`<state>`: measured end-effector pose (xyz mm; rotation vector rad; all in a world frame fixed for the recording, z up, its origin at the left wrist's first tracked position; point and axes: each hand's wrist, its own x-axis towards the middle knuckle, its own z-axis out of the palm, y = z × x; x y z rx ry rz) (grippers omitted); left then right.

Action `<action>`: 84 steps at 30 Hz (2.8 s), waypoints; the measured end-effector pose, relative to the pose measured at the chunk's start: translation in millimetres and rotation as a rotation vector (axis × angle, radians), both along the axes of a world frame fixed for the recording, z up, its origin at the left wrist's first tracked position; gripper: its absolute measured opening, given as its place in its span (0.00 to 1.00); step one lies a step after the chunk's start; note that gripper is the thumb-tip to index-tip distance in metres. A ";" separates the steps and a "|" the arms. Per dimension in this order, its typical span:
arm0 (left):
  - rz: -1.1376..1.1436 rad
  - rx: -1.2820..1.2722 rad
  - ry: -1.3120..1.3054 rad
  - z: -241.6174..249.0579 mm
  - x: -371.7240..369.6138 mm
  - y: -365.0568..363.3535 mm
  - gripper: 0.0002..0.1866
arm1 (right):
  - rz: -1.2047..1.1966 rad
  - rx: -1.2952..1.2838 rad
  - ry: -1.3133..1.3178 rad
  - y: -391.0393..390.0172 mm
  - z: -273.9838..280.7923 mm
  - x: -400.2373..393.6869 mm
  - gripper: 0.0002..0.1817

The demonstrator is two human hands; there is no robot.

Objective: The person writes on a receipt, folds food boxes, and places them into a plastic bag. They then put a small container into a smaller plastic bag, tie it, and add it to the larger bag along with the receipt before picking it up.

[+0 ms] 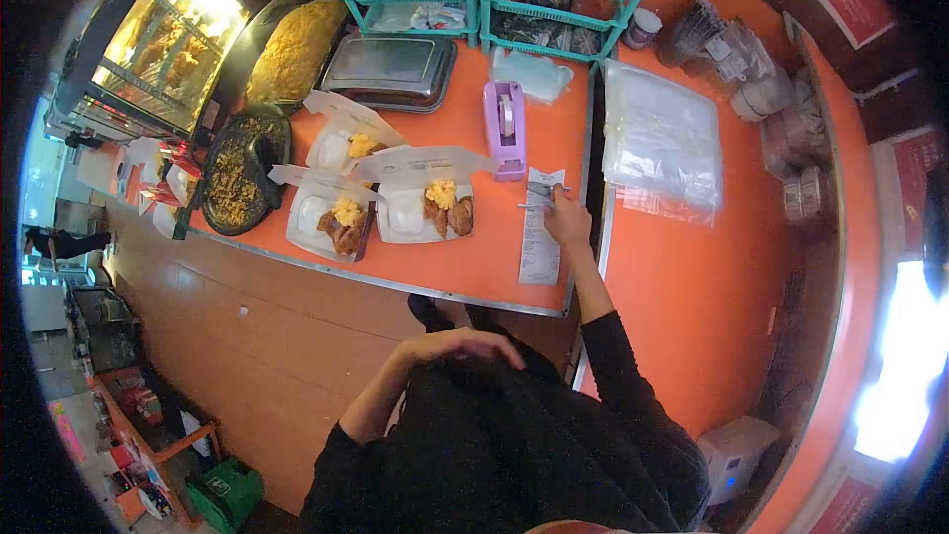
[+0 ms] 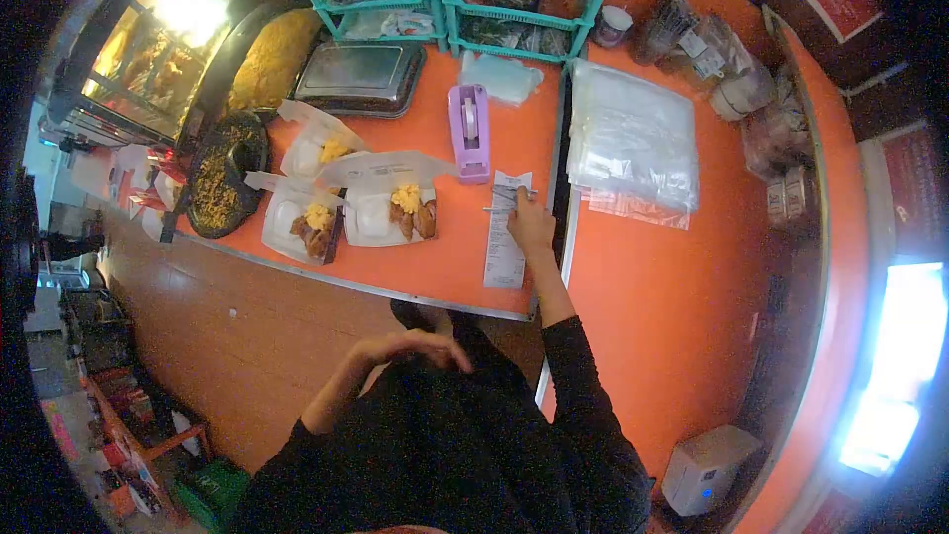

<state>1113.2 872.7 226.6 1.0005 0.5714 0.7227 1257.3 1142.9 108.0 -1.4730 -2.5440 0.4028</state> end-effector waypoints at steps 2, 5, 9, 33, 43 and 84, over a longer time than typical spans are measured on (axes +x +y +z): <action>-0.158 -0.142 -0.136 -11.3 -28.9 -21.9 0.49 | -0.007 -0.024 0.038 0.0 -4.9 2.4 0.16; -0.230 -0.080 -0.172 30.9 -41.1 -30.4 0.43 | -0.005 -0.066 0.112 -3.1 -0.6 6.8 0.14; -0.212 -0.193 0.029 33.4 -37.4 -29.3 0.31 | -0.029 -0.086 0.226 -11.6 25.3 12.5 0.11; 1.380 1.158 1.119 342.9 -256.5 -206.7 0.20 | -0.377 -0.054 0.664 -66.4 90.6 67.3 0.07; 1.196 2.189 0.195 421.5 -164.1 -74.6 0.12 | -0.313 -0.113 0.941 -12.5 76.2 56.5 0.06; 0.688 0.201 1.155 -14.6 -55.0 24.4 0.10 | 0.350 -0.478 0.609 24.0 169.5 -145.6 0.09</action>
